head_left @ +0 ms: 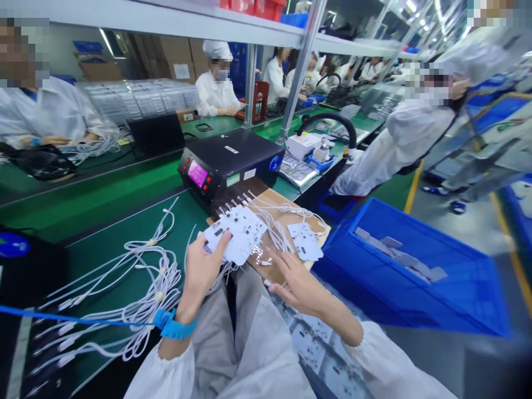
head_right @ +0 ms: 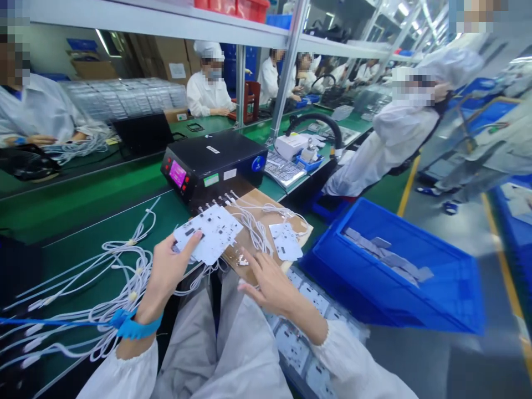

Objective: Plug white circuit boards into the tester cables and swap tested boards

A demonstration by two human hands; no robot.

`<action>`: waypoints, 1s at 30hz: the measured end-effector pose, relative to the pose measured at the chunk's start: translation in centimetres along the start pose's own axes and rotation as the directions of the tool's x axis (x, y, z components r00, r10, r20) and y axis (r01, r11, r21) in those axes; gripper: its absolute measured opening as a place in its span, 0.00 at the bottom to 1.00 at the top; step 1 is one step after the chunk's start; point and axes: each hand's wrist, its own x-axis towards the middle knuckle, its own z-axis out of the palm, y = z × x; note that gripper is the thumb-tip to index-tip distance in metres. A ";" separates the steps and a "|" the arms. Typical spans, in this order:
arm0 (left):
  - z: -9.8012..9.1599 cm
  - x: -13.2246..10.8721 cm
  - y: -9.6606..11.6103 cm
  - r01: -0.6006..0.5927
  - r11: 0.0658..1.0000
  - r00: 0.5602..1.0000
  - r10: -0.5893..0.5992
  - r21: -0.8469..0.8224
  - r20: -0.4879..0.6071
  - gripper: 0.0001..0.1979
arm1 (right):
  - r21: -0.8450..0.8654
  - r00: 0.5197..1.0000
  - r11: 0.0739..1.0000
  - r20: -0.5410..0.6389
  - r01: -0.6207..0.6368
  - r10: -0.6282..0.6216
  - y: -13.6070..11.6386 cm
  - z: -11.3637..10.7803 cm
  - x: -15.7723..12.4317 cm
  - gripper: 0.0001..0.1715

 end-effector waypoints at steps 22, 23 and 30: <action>12.2 5.0 -0.7 -0.242 0.949 0.969 0.225 0.204 0.105 0.13 | -0.465 0.968 0.876 0.134 -0.128 0.212 10.4 -4.3 3.7 0.09; 12.3 4.9 -0.8 -0.244 0.947 0.968 0.225 0.210 0.111 0.13 | -0.509 0.959 0.852 0.162 -0.122 0.233 10.5 -4.3 4.0 0.08; 12.7 5.0 -1.7 -0.220 0.940 0.975 0.202 0.259 0.096 0.16 | -0.194 0.976 0.961 0.055 -0.195 0.209 10.7 -7.9 6.1 0.10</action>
